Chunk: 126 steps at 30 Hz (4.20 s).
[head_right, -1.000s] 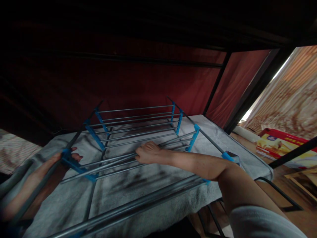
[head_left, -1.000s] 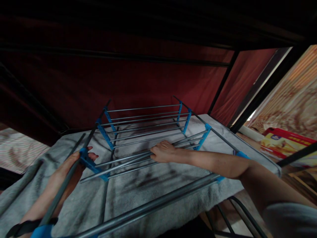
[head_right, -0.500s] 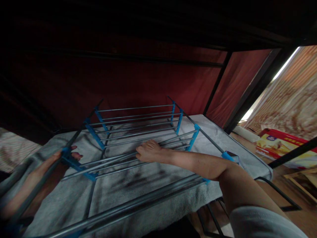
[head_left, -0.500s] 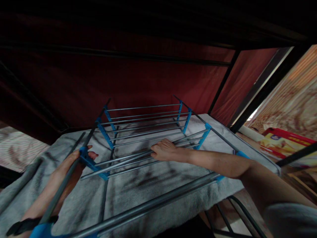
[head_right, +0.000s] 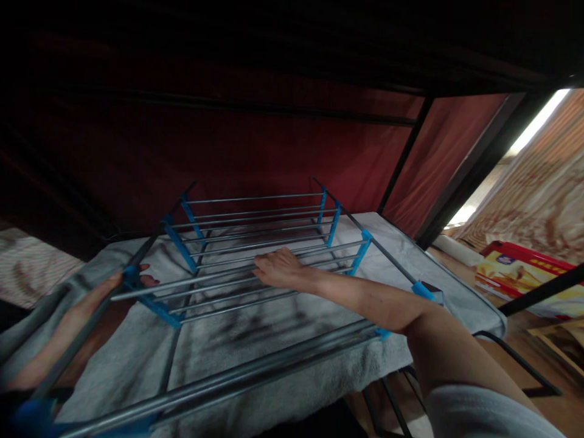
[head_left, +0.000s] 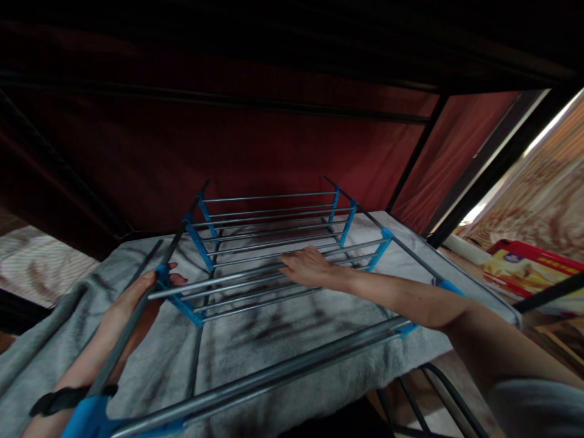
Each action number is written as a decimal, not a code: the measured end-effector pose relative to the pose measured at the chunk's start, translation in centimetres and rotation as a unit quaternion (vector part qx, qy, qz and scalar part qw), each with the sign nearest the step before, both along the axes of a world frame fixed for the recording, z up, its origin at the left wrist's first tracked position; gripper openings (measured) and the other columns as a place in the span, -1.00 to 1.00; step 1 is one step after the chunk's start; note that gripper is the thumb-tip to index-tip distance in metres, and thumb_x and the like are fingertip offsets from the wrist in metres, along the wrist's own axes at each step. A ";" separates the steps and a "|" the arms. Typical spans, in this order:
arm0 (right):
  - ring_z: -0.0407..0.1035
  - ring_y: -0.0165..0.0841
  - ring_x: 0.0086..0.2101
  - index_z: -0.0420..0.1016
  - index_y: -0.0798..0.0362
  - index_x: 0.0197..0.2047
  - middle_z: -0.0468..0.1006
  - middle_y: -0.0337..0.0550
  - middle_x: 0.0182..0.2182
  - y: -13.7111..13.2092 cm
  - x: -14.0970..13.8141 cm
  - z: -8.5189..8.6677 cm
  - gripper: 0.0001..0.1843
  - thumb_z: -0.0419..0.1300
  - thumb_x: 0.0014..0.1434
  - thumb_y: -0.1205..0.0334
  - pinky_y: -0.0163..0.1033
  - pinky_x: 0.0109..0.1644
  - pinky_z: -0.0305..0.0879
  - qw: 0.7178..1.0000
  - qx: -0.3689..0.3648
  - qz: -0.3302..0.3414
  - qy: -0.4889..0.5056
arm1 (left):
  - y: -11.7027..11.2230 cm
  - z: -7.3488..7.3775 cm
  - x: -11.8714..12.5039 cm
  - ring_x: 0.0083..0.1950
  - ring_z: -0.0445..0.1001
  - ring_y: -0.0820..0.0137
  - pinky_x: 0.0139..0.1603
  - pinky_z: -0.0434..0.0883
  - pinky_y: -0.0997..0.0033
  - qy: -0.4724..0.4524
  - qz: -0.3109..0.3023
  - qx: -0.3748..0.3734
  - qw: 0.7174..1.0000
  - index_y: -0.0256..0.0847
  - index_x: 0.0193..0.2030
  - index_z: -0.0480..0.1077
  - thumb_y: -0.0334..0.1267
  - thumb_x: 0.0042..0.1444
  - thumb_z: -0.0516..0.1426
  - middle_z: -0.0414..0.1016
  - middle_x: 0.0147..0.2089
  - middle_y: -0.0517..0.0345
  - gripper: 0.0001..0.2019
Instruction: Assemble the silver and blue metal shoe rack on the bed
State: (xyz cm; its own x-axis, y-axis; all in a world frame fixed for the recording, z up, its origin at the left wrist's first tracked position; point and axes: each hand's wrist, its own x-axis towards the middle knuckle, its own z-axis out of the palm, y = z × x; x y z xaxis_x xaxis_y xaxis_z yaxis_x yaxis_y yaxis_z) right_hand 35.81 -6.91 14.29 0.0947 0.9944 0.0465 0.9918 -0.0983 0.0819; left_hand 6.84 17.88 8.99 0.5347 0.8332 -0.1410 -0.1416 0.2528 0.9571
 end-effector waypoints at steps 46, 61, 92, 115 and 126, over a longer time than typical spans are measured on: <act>0.54 -0.11 -0.22 0.39 0.10 -0.09 0.62 0.00 -0.28 0.7 0.8 -1.9 -0.76 -0.07 0.41 0.23 -0.20 -0.32 0.13 0.996 -0.013 -0.002 -0.091 | -5.1 0.9 0.7 -0.25 0.45 0.33 -0.22 0.37 0.38 -0.051 0.034 0.136 0.989 -0.30 -0.05 0.50 0.01 0.10 0.22 0.53 -0.23 0.02 -0.57; 0.53 -0.13 -0.25 0.39 0.03 -0.17 0.61 -0.05 -0.31 1.1 1.3 -1.4 -0.73 -0.08 0.42 0.14 -0.20 -0.31 0.07 0.997 -0.042 -0.017 -0.055 | -4.9 0.9 0.5 -0.27 0.45 0.34 -0.25 0.36 0.40 -0.027 0.034 0.146 0.988 -0.26 -0.05 0.51 0.01 0.10 0.21 0.54 -0.18 0.02 -0.60; 0.49 -0.14 -0.20 0.47 0.01 -0.22 0.60 -0.05 -0.26 1.7 1.8 -0.8 -0.59 -0.11 0.42 0.00 -0.20 -0.24 0.14 0.997 -0.081 -0.013 -0.002 | -5.2 0.8 1.1 -0.22 0.44 0.32 -0.15 0.46 0.33 -0.073 0.047 0.135 0.987 -0.27 -0.11 0.52 -0.05 0.10 0.23 0.50 -0.15 0.04 -0.67; 0.39 -0.18 -0.02 0.37 0.03 0.04 0.49 -0.04 -0.02 0.8 1.1 -0.9 -0.75 0.04 0.38 0.14 -0.13 0.03 0.23 0.998 0.025 0.013 0.053 | -3.5 0.5 0.6 -0.09 0.53 0.20 -0.14 0.52 0.27 -0.035 0.043 0.116 0.992 -0.17 -0.11 0.54 0.02 -0.03 0.31 0.59 -0.12 0.12 -0.60; 0.22 -0.12 0.17 0.35 0.14 0.23 0.38 0.11 0.13 -8.5 13.3 2.5 -0.55 0.12 0.29 0.24 -0.05 0.29 0.11 0.973 0.190 -0.109 0.067 | -3.2 0.6 0.6 0.04 0.49 0.02 0.02 0.53 -0.01 -0.012 0.043 0.126 0.991 -0.03 -0.18 0.56 0.08 0.01 0.28 0.58 0.00 0.27 -0.68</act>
